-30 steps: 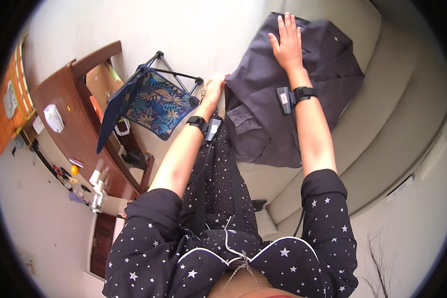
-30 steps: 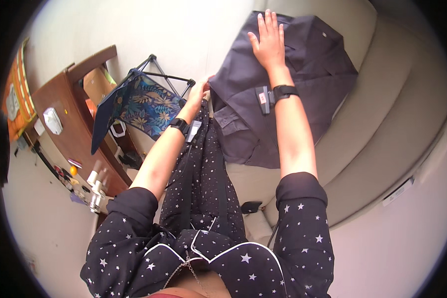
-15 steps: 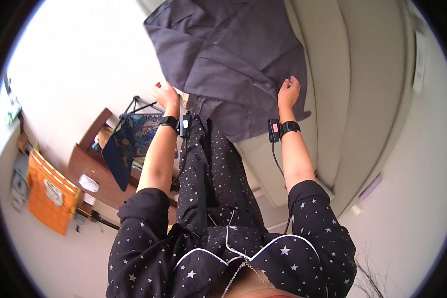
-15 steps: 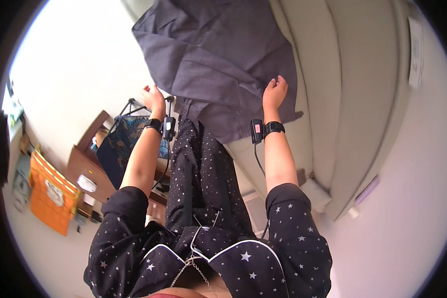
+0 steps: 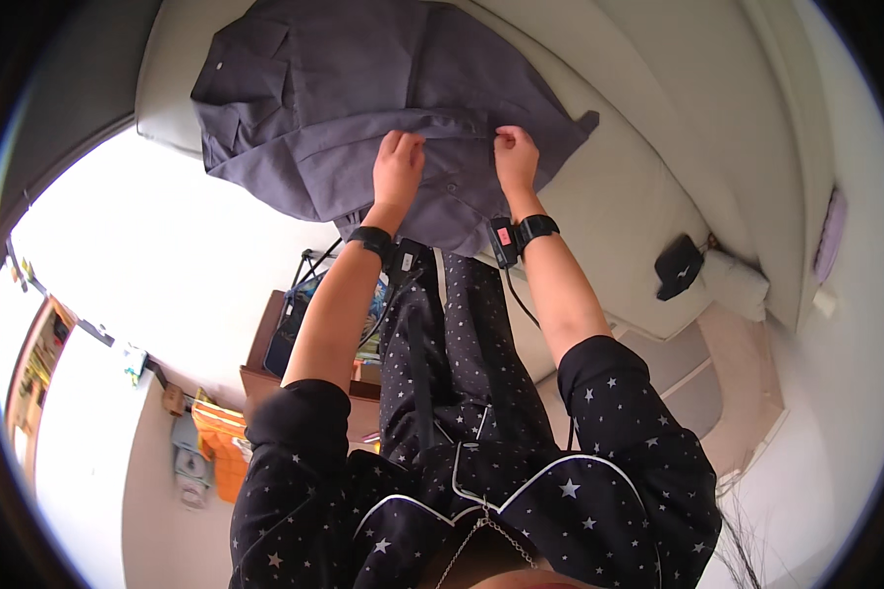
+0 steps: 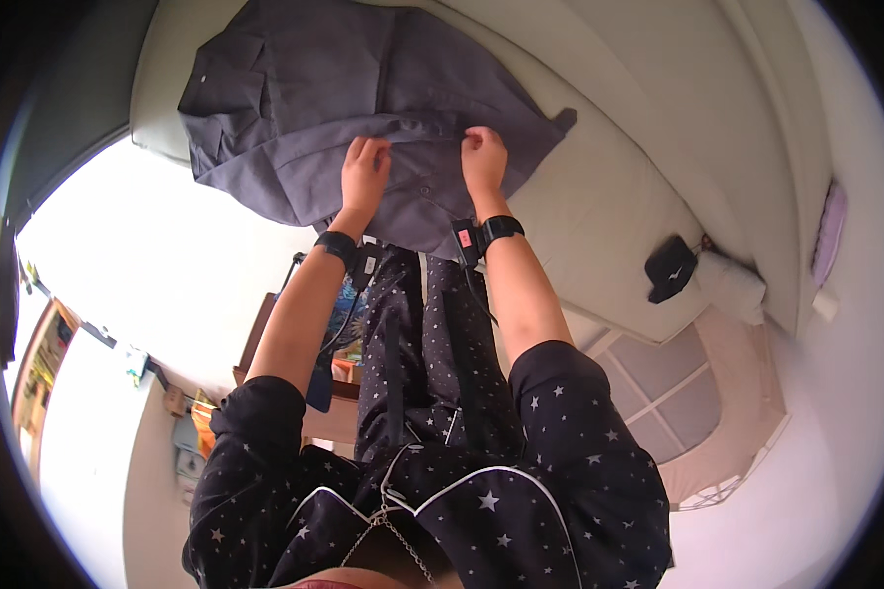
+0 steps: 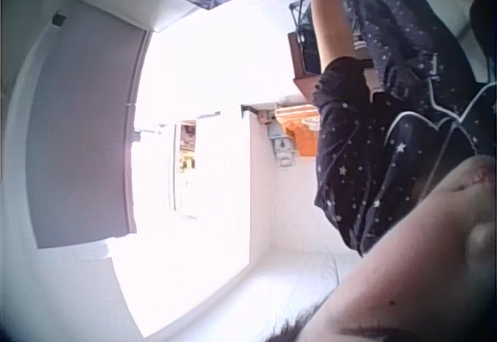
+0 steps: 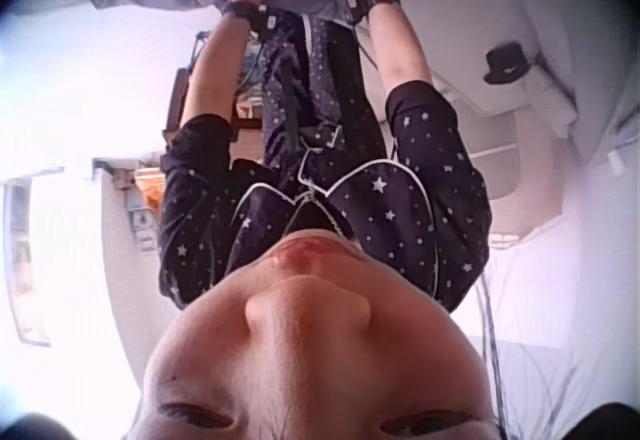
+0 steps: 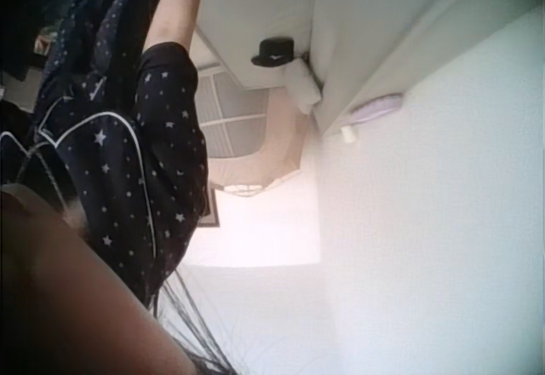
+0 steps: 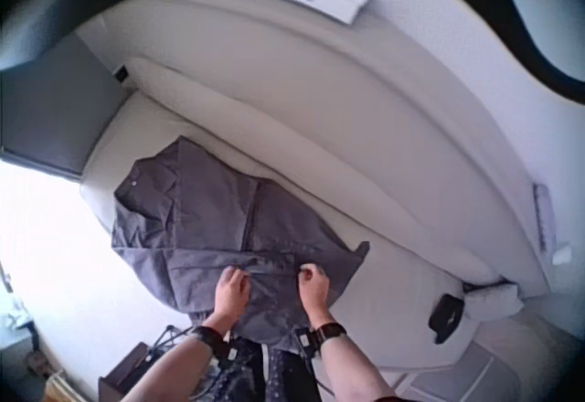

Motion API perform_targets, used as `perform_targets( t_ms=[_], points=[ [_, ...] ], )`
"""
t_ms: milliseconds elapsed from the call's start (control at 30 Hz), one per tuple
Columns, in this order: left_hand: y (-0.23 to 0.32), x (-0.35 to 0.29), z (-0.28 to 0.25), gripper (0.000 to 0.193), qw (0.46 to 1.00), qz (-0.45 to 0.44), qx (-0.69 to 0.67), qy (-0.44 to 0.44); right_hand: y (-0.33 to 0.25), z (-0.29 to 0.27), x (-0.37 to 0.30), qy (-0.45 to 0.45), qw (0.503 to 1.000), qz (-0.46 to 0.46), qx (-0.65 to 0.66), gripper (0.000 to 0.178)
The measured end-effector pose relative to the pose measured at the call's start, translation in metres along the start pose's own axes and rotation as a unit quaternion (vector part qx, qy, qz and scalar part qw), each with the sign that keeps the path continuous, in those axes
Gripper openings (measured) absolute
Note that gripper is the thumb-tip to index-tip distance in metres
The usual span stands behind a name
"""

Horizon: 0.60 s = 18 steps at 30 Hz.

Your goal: The person picks up a gray shirt, spreads it out on a couch, and folds the sleeves and bottom edge inward.

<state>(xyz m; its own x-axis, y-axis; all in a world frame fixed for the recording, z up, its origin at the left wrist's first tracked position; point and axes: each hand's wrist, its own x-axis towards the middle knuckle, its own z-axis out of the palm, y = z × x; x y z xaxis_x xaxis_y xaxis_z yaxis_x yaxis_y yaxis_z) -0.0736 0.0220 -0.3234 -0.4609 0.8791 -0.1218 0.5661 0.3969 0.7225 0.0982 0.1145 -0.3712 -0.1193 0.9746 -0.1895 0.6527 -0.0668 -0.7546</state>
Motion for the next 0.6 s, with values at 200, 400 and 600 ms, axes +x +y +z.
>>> perform_targets(
  t_ms=[200, 400, 600],
  points=[
    [0.038, 0.042, 0.040, 0.020, 0.981, 0.140, 0.098, -0.089, -0.007, 0.000, 0.001, -0.082, 0.995, -0.019, 0.052, 0.013],
    [0.040, 0.062, 0.087, 0.010, 0.961, 0.175, 0.197, -0.079, 0.009, 0.008, 0.011, -0.035, 0.999, 0.007, -0.007, 0.019],
    [0.053, 0.074, 0.094, 0.029, 0.956, -0.038, 0.186, -0.225, 0.010, 0.006, 0.020, -0.059, 0.995, 0.083, -0.005, 0.012]
  ],
)
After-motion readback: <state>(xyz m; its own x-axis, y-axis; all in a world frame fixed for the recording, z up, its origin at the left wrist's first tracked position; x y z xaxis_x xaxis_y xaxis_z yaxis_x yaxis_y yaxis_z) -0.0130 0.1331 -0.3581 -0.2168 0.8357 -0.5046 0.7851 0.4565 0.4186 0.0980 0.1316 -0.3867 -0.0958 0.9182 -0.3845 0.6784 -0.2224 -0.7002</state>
